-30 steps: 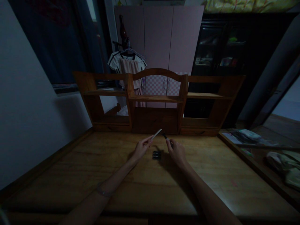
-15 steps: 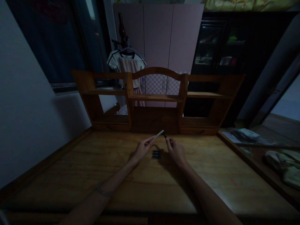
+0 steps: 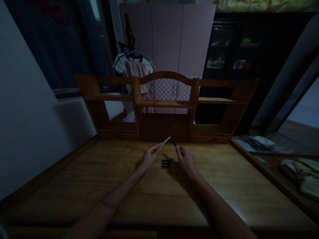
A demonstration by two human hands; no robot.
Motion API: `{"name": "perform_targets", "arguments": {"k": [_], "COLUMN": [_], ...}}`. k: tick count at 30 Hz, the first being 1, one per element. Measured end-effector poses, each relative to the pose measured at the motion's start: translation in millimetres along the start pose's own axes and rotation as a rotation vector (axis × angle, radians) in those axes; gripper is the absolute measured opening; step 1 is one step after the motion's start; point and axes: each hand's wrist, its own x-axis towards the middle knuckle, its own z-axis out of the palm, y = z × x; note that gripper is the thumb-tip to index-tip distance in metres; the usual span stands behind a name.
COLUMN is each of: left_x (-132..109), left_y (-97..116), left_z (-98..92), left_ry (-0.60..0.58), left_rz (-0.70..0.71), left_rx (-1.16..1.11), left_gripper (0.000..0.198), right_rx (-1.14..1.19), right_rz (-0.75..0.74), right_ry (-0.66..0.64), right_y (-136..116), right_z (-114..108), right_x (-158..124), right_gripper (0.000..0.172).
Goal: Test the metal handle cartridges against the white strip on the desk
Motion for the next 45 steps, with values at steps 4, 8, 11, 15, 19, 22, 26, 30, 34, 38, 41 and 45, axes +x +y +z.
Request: {"name": "perform_targets", "arguments": {"k": [4, 8, 11, 15, 19, 22, 26, 30, 34, 38, 41, 45], "left_x": [-0.8, -3.2, -4.4, -3.7, -3.5, -4.1, -4.6, -5.3, -5.6, -5.3, -4.9, -4.2], "left_y": [6.0, 8.8, 8.4, 8.1, 10.0, 11.6, 11.0, 9.9, 10.8, 12.7, 12.3, 7.2], "left_z": [1.9, 1.9, 1.6, 2.3, 1.8, 1.3, 1.0, 0.9, 1.2, 1.2, 0.6, 0.3], "left_ry": [-0.048, -0.047, -0.047, -0.024, -0.031, -0.054, -0.072, -0.084, -0.085, -0.093, -0.104, -0.116], "left_rz": [0.053, 0.034, 0.004, 0.034, -0.018, -0.036, -0.045, -0.078, -0.080, -0.077, -0.094, -0.091], "left_rx": [-0.031, 0.013, 0.015, -0.009, -0.010, -0.027, -0.011, -0.011, -0.028, -0.044, -0.044, -0.020], "left_gripper": [0.045, 0.046, 0.048, 0.046, 0.050, 0.053, 0.054, 0.058, 0.057, 0.056, 0.057, 0.057], "right_rx": [0.019, 0.007, -0.002, 0.000, 0.002, -0.002, -0.011, -0.010, -0.007, -0.005, -0.009, -0.010], "right_rz": [0.000, -0.011, -0.006, -0.027, -0.020, -0.010, -0.017, -0.032, -0.044, -0.059, -0.063, -0.070], "right_ry": [-0.006, 0.013, 0.010, 0.024, 0.006, 0.002, 0.020, 0.022, 0.023, 0.020, 0.026, 0.012], "right_y": [0.8, 1.6, 1.5, 1.1, 0.3, 0.3, 1.4, 2.5, 3.4, 4.3, 4.7, 5.3], "right_z": [1.6, 2.5, 2.3, 1.1, 0.1, 0.5, 1.5, 2.4, 3.5, 5.0, 6.9, 9.0], "right_x": [0.2, 0.3, 0.4, -0.1, -0.2, 0.2, 0.2, -0.6, -0.9, -0.9, -1.3, -1.7], "right_gripper": [0.046, 0.044, 0.043, 0.045, 0.044, 0.044, 0.044, 0.044, 0.044, 0.043, 0.042, 0.039]}}
